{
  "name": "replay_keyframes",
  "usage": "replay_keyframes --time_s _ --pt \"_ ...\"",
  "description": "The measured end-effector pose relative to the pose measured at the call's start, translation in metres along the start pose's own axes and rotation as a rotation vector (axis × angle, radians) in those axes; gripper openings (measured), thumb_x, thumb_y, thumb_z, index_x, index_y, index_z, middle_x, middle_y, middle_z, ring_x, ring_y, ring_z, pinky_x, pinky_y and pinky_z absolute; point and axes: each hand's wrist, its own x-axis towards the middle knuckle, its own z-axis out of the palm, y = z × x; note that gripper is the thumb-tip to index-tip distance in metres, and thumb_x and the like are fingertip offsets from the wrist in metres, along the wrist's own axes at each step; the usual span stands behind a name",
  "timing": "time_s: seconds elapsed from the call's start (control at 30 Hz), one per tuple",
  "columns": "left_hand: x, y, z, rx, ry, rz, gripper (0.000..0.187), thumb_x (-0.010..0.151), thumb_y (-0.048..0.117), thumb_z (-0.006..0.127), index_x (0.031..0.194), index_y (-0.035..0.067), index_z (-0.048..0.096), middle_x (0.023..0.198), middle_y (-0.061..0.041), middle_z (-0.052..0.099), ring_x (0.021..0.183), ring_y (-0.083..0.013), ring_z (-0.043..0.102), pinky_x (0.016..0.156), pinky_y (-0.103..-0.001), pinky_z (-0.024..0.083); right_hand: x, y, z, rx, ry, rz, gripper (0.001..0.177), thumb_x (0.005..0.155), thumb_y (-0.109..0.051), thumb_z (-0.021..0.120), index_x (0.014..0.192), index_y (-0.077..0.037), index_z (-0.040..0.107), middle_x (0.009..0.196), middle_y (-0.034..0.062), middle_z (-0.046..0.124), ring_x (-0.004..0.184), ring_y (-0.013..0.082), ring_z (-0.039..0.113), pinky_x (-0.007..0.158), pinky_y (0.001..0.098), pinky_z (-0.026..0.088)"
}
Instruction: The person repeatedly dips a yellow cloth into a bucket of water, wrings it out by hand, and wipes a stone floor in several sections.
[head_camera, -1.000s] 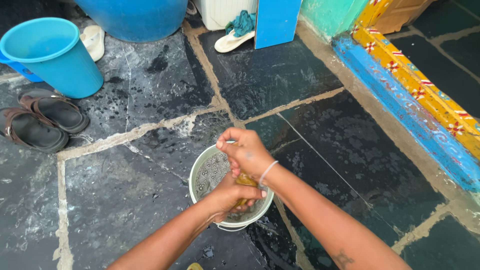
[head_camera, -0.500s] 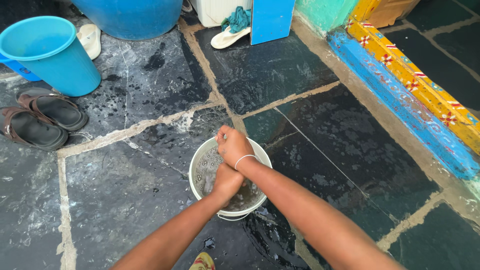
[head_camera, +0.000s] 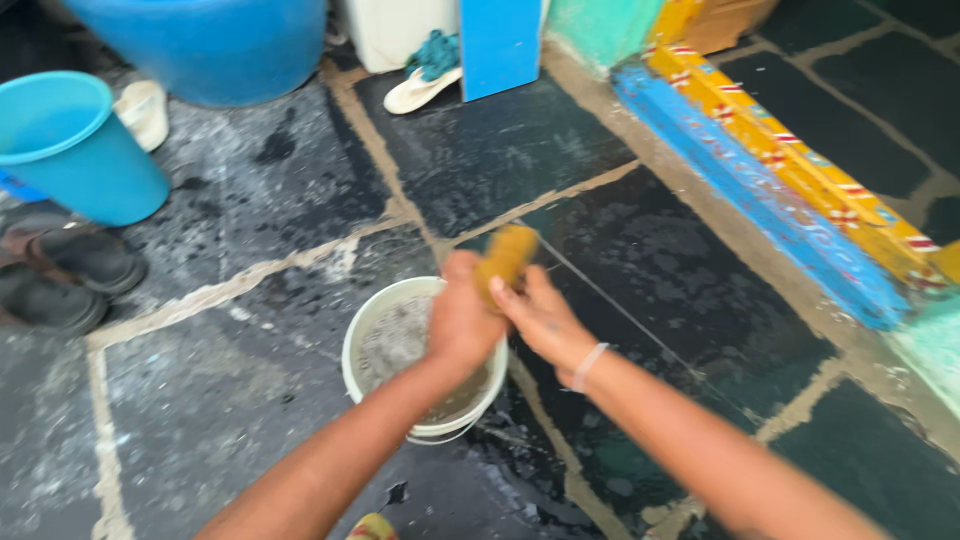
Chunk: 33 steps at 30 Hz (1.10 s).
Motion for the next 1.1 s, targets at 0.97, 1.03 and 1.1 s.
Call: replay_keyframes --time_s 0.97,1.03,1.1 --pt "-0.069 0.067 0.152 0.292 -0.143 0.233 0.035 0.094 0.038 0.054 0.099 0.013 0.077 0.113 -0.008 0.076 0.082 -0.0345 0.073 0.065 -0.044 0.057 -0.041 0.113 -0.26 0.238 -0.64 0.188 0.062 0.091 -0.016 0.076 0.141 -0.006 0.041 0.106 0.0075 0.065 0.092 0.0148 0.066 0.078 0.0314 0.057" --pt "-0.062 0.055 0.145 0.263 -0.026 0.131 0.035 0.095 0.039 0.056 0.1 0.013 0.078 0.102 -0.012 0.076 0.083 -0.0362 0.072 0.066 -0.044 0.056 -0.054 0.129 -0.267 0.189 -0.646 0.183 0.031 0.094 -0.009 0.074 0.113 -0.008 0.049 0.081 0.0044 0.063 0.068 0.0125 0.064 0.063 0.0267 0.053" --pt "-0.054 0.048 0.128 0.228 0.093 0.03 0.035 0.096 0.039 0.057 0.101 0.013 0.079 0.09 -0.017 0.076 0.083 -0.0379 0.071 0.067 -0.045 0.055 -0.063 0.145 -0.28 0.18 -0.675 0.14 0.025 0.103 -0.008 0.074 0.093 -0.002 0.052 0.074 0.0036 0.058 0.062 0.0124 0.06 0.058 0.0257 0.048"
